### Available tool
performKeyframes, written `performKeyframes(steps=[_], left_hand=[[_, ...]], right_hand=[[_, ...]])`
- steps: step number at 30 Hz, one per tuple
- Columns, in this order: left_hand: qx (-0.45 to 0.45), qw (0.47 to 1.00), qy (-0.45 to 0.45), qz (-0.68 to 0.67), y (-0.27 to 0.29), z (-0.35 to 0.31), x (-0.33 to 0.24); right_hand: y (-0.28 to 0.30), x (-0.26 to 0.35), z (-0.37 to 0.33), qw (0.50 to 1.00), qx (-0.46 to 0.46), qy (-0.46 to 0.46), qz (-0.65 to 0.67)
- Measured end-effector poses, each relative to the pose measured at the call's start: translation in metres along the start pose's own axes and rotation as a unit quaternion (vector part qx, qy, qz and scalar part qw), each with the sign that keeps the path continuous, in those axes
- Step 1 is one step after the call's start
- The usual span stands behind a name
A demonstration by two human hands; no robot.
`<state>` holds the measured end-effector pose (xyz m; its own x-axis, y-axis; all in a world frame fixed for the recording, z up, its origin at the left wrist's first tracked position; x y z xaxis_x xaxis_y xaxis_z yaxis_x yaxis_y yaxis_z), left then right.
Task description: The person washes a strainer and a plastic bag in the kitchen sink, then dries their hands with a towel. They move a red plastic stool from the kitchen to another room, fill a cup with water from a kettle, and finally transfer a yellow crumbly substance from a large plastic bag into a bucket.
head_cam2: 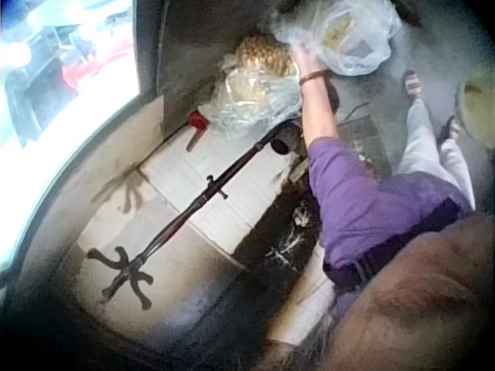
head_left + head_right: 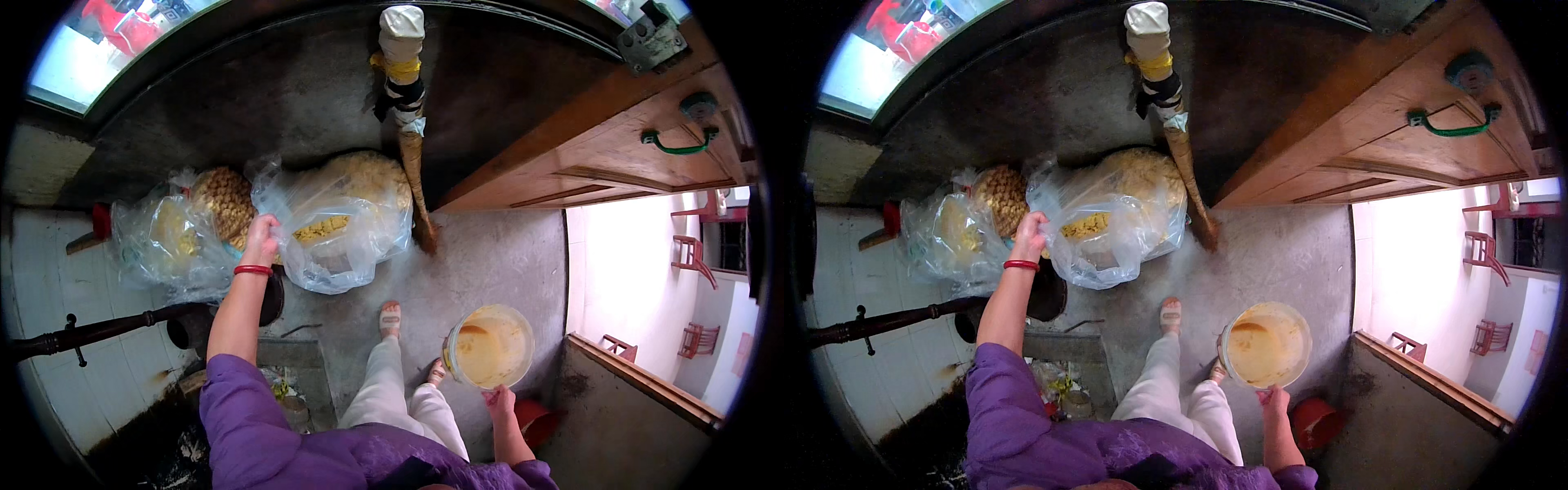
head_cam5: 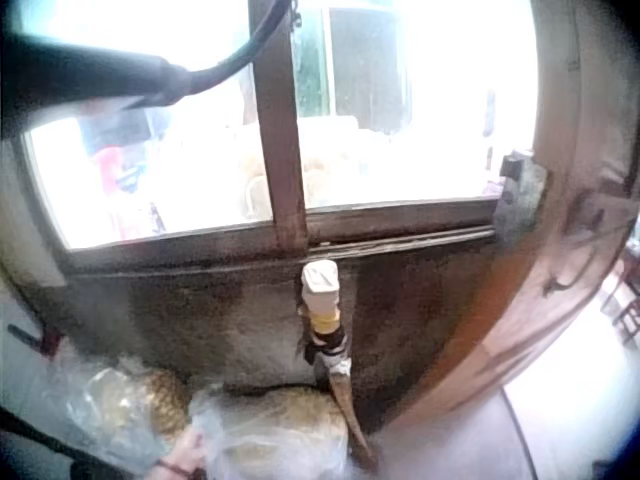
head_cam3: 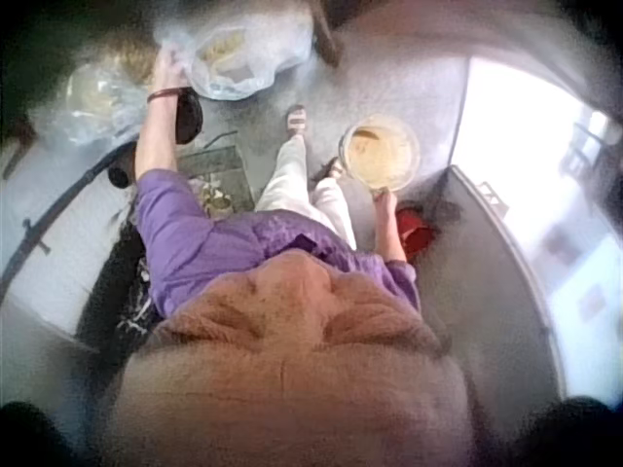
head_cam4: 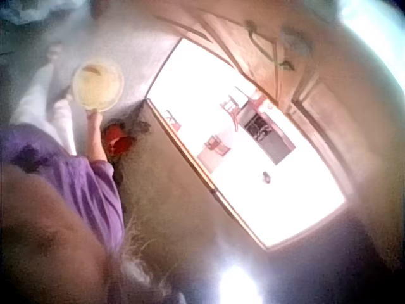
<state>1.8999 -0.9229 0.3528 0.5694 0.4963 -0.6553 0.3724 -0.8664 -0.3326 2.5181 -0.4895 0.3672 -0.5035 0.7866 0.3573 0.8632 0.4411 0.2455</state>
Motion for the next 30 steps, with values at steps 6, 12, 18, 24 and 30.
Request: performKeyframes(steps=[6,12,18,24,30], left_hand=[[0.007,0.994,0.064,0.084,-0.006,-0.039,-0.002],[0.021,0.993,0.072,0.092,0.008,-0.074,0.031],[-0.031,0.997,0.031,0.060,0.061,-0.063,0.087],[-0.091,0.978,-0.004,0.190,0.082,-0.055,0.126],[-0.109,0.963,-0.008,0.247,0.072,-0.070,0.116]], right_hand=[[-0.041,0.021,0.030,0.998,-0.058,-0.013,-0.008],[-0.087,0.037,0.135,0.998,-0.051,-0.021,0.025],[-0.108,0.026,0.257,0.974,0.041,0.049,0.219],[-0.145,0.025,0.278,0.954,0.146,0.059,0.255],[-0.139,0.019,0.266,0.981,0.125,-0.113,-0.091]])
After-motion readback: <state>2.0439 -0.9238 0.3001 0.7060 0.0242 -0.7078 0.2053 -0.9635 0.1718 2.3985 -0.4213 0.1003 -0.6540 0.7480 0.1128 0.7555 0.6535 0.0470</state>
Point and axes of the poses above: each hand's wrist, its own z-axis towards the middle knuckle, its own y-axis out of the back of the hand, x = y × z, the point moved 1 cm from there along z, towards the middle knuckle, and after that the axes turned 7 degrees about -z, right-handed, at the moved point
